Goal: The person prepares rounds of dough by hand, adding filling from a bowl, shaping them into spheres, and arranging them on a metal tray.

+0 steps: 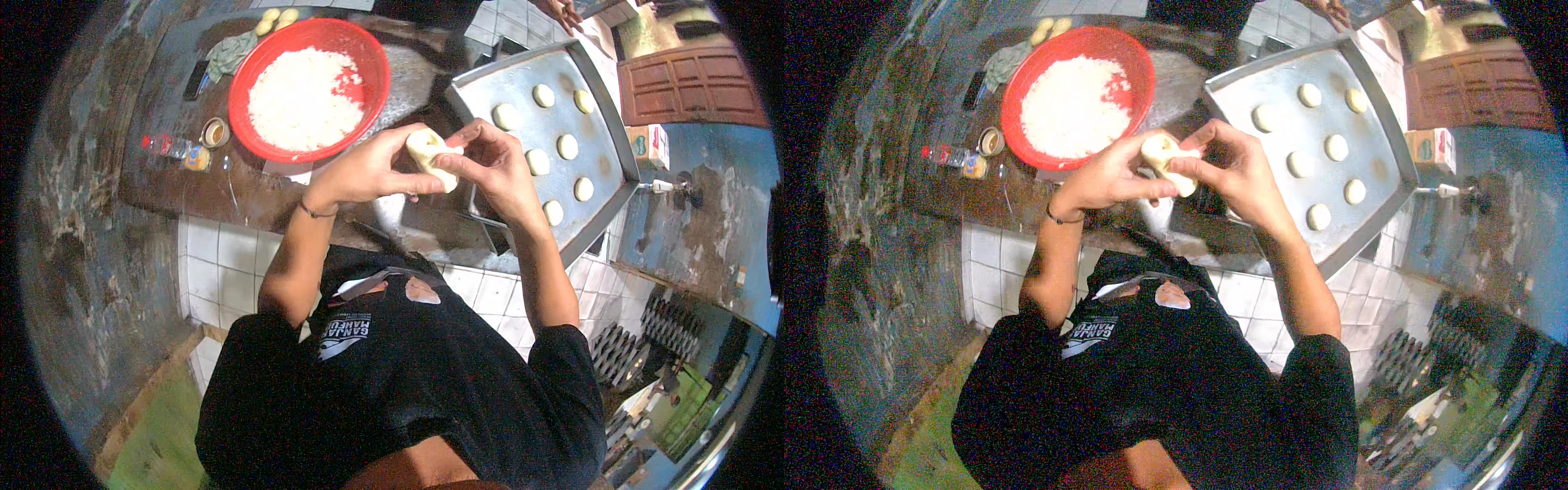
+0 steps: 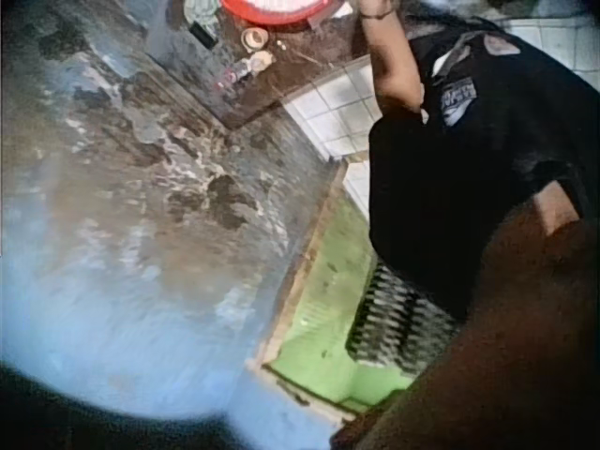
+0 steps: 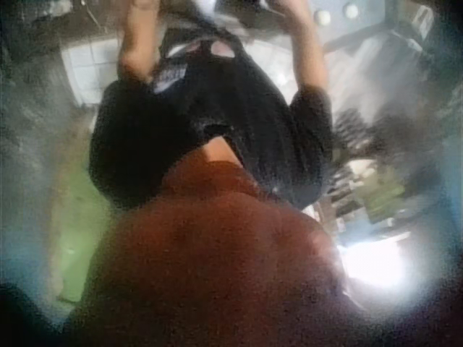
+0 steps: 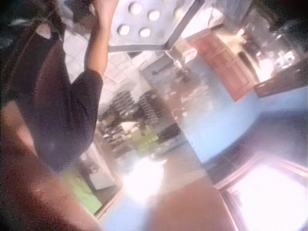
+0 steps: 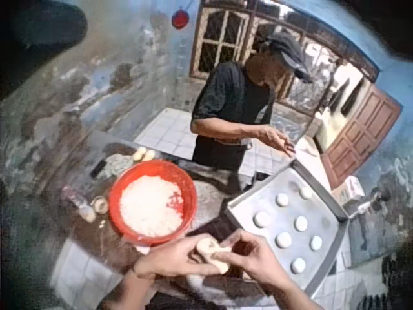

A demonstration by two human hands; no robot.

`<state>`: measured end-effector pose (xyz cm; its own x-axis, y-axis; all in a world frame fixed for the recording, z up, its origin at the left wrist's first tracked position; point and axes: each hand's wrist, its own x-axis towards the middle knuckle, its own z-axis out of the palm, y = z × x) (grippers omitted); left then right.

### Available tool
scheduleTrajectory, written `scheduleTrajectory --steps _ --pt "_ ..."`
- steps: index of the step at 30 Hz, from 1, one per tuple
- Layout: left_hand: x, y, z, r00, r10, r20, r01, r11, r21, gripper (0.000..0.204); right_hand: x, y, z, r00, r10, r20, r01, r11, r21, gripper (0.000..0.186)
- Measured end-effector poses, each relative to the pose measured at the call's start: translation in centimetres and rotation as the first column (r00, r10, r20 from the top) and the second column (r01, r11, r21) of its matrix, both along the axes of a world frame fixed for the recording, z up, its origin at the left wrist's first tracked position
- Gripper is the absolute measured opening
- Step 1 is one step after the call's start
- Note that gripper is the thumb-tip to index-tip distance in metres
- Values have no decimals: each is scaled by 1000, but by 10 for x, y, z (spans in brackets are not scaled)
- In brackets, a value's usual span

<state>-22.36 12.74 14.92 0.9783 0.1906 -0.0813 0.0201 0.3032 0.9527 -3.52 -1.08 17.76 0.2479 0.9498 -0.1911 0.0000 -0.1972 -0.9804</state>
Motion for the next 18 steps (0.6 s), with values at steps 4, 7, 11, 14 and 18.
scheduleTrajectory --steps 4,7,11,14,18 --pt "38 -46 3 942 287 174 -274 957 -95 42 13 -35 28 995 -77 56 70 992 106 74" --pt "58 -63 8 958 259 124 -251 965 -80 37 25 -53 57 740 -80 667 -136 955 265 107" --pt "94 -90 20 952 295 84 -287 954 -87 29 61 -65 53 630 -143 763 -259 888 380 53" --pt "105 -100 43 948 314 -54 -313 884 -348 28 82 -81 32 822 -270 502 39 905 424 25" --pt "136 -114 34 841 493 222 -524 844 111 25 84 -102 12 868 -243 -433 334 931 146 23"
